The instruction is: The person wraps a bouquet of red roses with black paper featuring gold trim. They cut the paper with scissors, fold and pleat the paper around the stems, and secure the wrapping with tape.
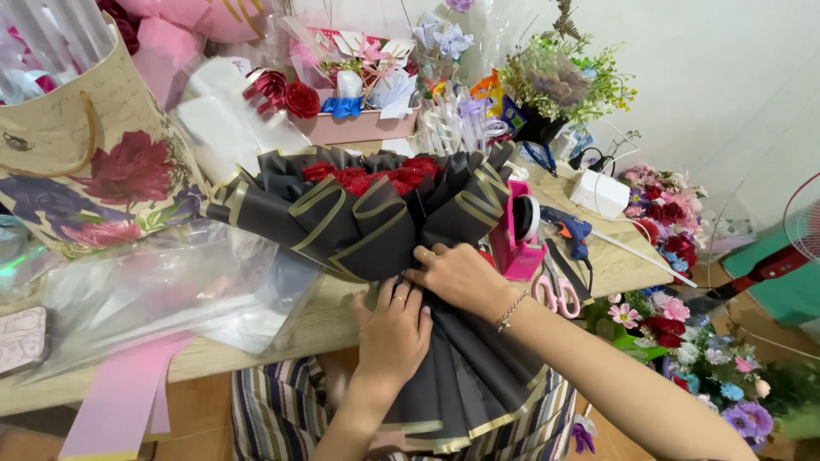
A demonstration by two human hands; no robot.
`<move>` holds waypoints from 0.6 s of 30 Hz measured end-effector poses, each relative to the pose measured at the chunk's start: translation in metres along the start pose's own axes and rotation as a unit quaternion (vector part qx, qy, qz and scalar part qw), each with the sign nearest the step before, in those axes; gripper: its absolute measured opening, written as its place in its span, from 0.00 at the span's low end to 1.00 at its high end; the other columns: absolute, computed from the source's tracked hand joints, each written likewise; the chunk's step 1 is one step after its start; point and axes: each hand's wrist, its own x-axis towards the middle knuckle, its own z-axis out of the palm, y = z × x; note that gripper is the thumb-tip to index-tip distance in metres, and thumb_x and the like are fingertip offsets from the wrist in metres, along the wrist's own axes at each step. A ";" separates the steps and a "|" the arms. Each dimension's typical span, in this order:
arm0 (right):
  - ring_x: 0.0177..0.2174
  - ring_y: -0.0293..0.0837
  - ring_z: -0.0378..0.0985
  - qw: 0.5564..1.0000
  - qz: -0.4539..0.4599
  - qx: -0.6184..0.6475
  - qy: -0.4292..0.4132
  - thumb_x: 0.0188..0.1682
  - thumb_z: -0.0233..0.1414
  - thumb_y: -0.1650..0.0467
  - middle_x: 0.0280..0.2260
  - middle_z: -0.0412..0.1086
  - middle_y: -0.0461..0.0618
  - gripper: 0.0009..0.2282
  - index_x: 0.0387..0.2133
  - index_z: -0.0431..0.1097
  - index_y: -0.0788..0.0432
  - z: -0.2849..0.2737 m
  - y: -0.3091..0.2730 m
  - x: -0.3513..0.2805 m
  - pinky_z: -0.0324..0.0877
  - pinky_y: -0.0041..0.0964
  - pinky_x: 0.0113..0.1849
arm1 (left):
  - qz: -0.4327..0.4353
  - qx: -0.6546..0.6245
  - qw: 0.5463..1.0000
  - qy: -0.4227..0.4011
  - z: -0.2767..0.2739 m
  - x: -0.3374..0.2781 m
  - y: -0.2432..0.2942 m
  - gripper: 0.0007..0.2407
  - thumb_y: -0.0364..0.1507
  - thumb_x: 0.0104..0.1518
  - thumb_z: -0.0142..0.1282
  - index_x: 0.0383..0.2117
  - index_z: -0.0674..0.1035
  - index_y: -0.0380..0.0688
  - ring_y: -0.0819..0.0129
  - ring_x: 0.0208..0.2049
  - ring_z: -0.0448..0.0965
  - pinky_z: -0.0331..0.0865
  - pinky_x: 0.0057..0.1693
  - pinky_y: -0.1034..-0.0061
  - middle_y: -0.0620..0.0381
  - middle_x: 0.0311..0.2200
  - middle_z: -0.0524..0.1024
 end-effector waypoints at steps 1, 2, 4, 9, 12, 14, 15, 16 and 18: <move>0.23 0.46 0.72 1.000 0.001 -0.001 -0.005 0.51 0.51 0.69 0.36 0.69 0.48 0.09 0.40 0.78 0.44 0.000 -0.001 0.001 0.64 0.41 0.16 | -0.004 -0.001 1.000 -0.008 0.002 -0.001 -0.001 0.13 0.33 0.61 0.46 0.46 0.81 0.45 0.57 0.57 0.71 0.54 0.60 0.37 0.57 0.48 0.79; 0.23 0.46 0.72 1.000 0.002 0.001 -0.005 0.51 0.51 0.69 0.36 0.69 0.48 0.09 0.40 0.78 0.44 0.003 -0.001 0.002 0.64 0.41 0.16 | -0.004 -0.001 1.000 -0.009 0.002 0.000 -0.001 0.13 0.33 0.61 0.46 0.46 0.81 0.45 0.57 0.57 0.71 0.54 0.60 0.37 0.57 0.48 0.79; 0.22 0.46 0.72 1.000 0.007 -0.026 -0.012 0.50 0.52 0.69 0.37 0.71 0.49 0.08 0.36 0.78 0.41 0.008 -0.002 0.004 0.62 0.40 0.14 | 0.000 0.013 1.000 -0.001 0.004 0.001 -0.001 0.13 0.33 0.61 0.47 0.45 0.81 0.45 0.58 0.57 0.71 0.55 0.59 0.37 0.58 0.47 0.79; 0.25 0.49 0.77 0.998 0.044 -0.046 -0.017 0.45 0.53 0.70 0.39 0.75 0.49 0.08 0.29 0.80 0.44 0.010 -0.010 0.006 0.67 0.40 0.19 | 0.015 0.045 0.999 0.027 0.025 -0.005 -0.010 0.13 0.37 0.64 0.42 0.44 0.80 0.51 0.61 0.58 0.71 0.51 0.59 0.45 0.56 0.44 0.78; 0.24 0.50 0.77 0.997 0.051 -0.049 -0.042 0.44 0.52 0.71 0.38 0.75 0.51 0.08 0.25 0.80 0.47 0.007 -0.012 0.008 0.66 0.41 0.19 | 0.014 0.045 0.998 0.028 0.022 -0.006 -0.008 0.13 0.36 0.64 0.41 0.45 0.80 0.51 0.62 0.58 0.71 0.50 0.59 0.45 0.56 0.45 0.78; 0.23 0.51 0.76 0.995 0.057 -0.054 -0.054 0.43 0.52 0.72 0.37 0.76 0.52 0.08 0.23 0.80 0.48 0.002 -0.011 0.008 0.65 0.42 0.19 | 0.014 0.045 0.999 0.028 0.020 -0.003 -0.009 0.14 0.36 0.64 0.41 0.46 0.80 0.51 0.62 0.58 0.72 0.50 0.59 0.45 0.56 0.45 0.78; 0.22 0.51 0.77 0.995 0.057 -0.054 -0.054 0.42 0.51 0.73 0.30 0.75 0.52 0.08 0.21 0.79 0.49 -0.002 -0.011 0.005 0.65 0.43 0.18 | 0.016 0.047 0.998 0.028 0.020 -0.004 -0.009 0.14 0.36 0.64 0.41 0.47 0.80 0.50 0.62 0.58 0.71 0.51 0.59 0.45 0.56 0.46 0.77; 0.20 0.51 0.77 0.995 0.058 -0.054 -0.053 0.41 0.51 0.73 0.24 0.74 0.52 0.08 0.18 0.78 0.51 -0.005 -0.011 0.003 0.65 0.44 0.18 | 0.018 0.048 0.998 0.029 0.020 -0.004 -0.009 0.14 0.36 0.65 0.41 0.47 0.79 0.50 0.62 0.59 0.71 0.51 0.59 0.46 0.56 0.47 0.77; 0.19 0.51 0.76 0.994 0.062 -0.060 -0.063 0.40 0.51 0.73 0.20 0.73 0.51 0.08 0.16 0.77 0.50 -0.005 -0.006 0.000 0.65 0.44 0.18 | 0.020 0.054 0.998 0.036 0.022 -0.004 -0.009 0.14 0.36 0.64 0.41 0.48 0.79 0.51 0.62 0.59 0.71 0.51 0.59 0.46 0.56 0.47 0.77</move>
